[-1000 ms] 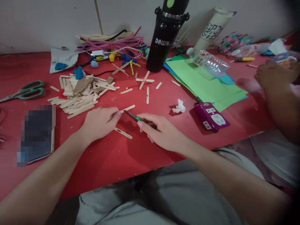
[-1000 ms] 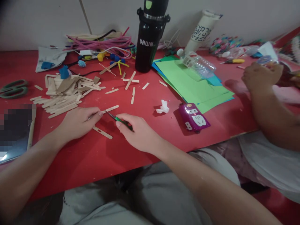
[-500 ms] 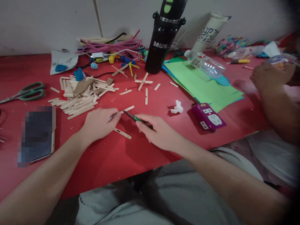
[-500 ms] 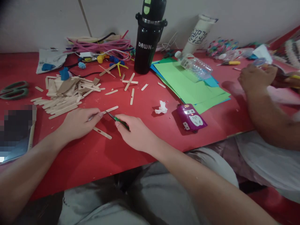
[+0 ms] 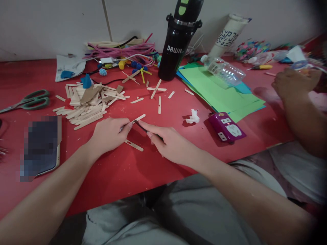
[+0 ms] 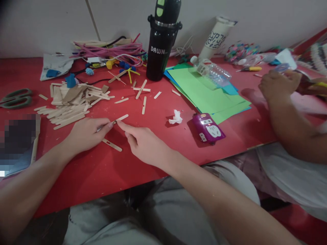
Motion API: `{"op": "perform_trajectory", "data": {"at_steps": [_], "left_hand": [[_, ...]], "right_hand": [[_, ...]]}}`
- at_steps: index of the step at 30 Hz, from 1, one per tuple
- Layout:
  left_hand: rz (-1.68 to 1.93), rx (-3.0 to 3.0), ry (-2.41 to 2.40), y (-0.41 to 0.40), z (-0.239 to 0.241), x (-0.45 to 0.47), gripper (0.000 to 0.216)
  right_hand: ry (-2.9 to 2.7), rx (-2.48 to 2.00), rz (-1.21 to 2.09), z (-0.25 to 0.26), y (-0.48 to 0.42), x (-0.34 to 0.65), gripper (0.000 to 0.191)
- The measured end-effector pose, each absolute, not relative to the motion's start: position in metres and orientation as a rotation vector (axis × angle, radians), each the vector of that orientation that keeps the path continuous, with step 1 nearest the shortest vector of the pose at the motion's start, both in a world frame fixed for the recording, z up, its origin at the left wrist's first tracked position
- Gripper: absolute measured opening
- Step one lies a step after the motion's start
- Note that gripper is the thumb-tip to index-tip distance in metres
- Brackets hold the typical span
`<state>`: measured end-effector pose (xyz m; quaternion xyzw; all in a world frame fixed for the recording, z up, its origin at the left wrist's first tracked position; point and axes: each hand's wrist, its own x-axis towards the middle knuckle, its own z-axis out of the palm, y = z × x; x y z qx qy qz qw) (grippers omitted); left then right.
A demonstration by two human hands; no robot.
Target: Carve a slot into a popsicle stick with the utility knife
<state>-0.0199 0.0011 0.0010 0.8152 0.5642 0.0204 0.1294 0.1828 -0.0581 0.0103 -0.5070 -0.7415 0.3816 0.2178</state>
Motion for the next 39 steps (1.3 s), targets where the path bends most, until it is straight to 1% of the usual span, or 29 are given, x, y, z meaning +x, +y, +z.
{"op": "perform_trajectory", "data": {"at_steps": [5, 13, 18, 26, 39], "left_hand": [[0.07, 2.382, 1.633, 0.001, 0.0, -0.019, 0.038], [0.075, 2.396, 1.621, 0.001, 0.0, -0.02, 0.038], [0.071, 2.373, 1.625, 0.001, 0.001, -0.019, 0.037], [0.077, 2.388, 1.622, 0.001, 0.0, -0.019, 0.038], [0.05, 2.402, 1.639, 0.001, 0.001, -0.019, 0.036]], "right_hand": [[-2.118, -1.486, 1.002, 0.015, -0.057, 0.181, 0.054], [-2.131, -1.448, 0.945, 0.014, -0.059, 0.179, 0.054], [-2.123, -1.465, 0.964, 0.015, -0.06, 0.179, 0.054], [-1.999, -1.367, 1.023, 0.002, -0.06, 0.184, 0.055], [-2.062, -1.351, 1.01, 0.007, -0.058, 0.181, 0.054]]}}
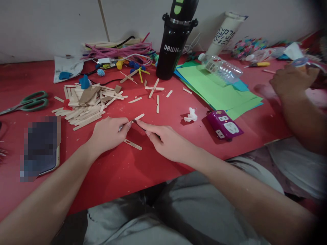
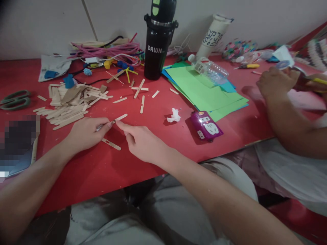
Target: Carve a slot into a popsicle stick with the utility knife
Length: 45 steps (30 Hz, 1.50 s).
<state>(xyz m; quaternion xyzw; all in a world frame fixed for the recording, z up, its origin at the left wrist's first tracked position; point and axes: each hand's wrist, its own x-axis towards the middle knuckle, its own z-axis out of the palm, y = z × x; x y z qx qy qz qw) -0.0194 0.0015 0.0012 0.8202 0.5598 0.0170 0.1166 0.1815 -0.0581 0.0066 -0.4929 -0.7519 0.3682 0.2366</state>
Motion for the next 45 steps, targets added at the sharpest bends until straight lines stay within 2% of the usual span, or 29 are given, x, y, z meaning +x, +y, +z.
{"op": "perform_trajectory", "data": {"at_steps": [30, 45], "left_hand": [[0.069, 2.368, 1.627, 0.001, 0.001, -0.019, 0.035], [0.077, 2.339, 1.632, 0.001, -0.001, -0.02, 0.037]], "right_hand": [[-2.094, -1.435, 0.969, 0.01, -0.062, 0.178, 0.055], [-1.914, -1.378, 1.101, 0.0, -0.061, 0.184, 0.05]]}}
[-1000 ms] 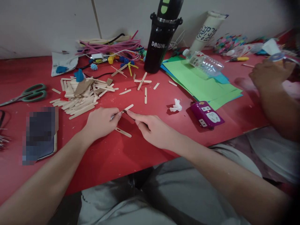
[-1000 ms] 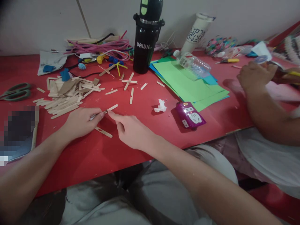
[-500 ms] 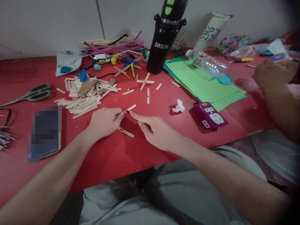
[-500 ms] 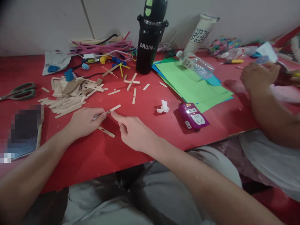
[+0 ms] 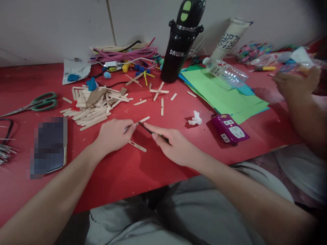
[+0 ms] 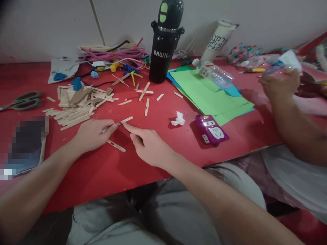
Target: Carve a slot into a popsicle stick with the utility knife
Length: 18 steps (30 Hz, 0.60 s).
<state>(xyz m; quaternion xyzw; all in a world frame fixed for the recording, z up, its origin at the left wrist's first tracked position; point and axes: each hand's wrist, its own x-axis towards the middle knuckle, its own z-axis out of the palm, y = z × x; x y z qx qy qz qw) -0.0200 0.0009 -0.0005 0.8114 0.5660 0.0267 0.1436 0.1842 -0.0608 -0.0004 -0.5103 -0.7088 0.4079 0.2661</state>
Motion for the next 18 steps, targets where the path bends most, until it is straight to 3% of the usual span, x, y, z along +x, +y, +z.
{"op": "perform_trajectory", "data": {"at_steps": [18], "left_hand": [[0.086, 2.337, 1.63, 0.001, -0.0005, -0.0193, 0.038]], "right_hand": [[-1.893, -1.405, 1.096, -0.0026, -0.0614, 0.184, 0.05]]}}
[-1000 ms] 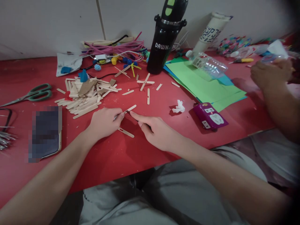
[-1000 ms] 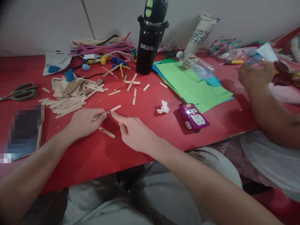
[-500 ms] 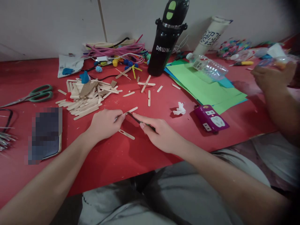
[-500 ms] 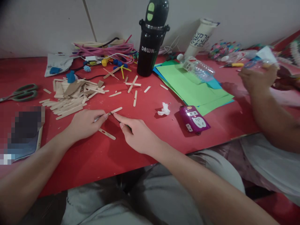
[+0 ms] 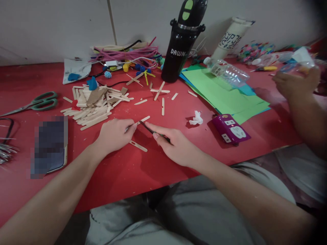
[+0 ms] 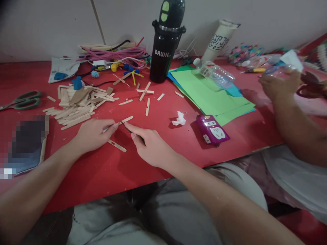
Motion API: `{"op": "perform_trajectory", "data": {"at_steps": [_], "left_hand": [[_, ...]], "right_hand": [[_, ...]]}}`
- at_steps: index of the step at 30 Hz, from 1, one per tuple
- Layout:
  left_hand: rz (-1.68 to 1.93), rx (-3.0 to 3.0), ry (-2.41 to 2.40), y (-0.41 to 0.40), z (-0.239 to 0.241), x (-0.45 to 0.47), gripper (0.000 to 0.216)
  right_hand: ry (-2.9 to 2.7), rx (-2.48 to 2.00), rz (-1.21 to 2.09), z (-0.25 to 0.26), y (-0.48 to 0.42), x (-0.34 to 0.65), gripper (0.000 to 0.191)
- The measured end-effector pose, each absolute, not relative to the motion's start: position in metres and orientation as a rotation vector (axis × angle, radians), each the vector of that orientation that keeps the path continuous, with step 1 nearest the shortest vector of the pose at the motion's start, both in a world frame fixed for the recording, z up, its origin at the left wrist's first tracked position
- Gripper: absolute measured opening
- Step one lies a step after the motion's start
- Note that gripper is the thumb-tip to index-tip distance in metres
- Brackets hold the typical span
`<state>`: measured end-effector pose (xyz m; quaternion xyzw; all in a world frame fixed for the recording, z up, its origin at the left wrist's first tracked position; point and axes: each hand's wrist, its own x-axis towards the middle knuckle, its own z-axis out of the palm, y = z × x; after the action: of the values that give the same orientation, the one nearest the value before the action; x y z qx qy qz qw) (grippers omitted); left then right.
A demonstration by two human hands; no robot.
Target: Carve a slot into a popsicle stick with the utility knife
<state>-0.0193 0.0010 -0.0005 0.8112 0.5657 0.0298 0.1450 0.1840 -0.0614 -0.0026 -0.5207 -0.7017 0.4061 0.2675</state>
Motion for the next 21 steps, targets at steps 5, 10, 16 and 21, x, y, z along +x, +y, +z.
{"op": "perform_trajectory", "data": {"at_steps": [5, 10, 16, 21], "left_hand": [[0.088, 2.349, 1.628, 0.0011, -0.0008, -0.02, 0.038], [0.095, 2.363, 1.621, 0.001, -0.0019, -0.0213, 0.039], [0.096, 2.368, 1.614, 0.0013, -0.0022, -0.0219, 0.04], [0.105, 2.381, 1.616, 0.0009, -0.0014, -0.0227, 0.041]], "right_hand": [[-1.903, -1.393, 1.098, -0.0023, -0.061, 0.1836, 0.049], [-1.897, -1.384, 1.1, -0.002, -0.0618, 0.1835, 0.05], [-1.911, -1.359, 1.09, -0.0028, -0.0621, 0.1842, 0.05], [-1.905, -1.377, 1.094, -0.0016, -0.0626, 0.1851, 0.049]]}}
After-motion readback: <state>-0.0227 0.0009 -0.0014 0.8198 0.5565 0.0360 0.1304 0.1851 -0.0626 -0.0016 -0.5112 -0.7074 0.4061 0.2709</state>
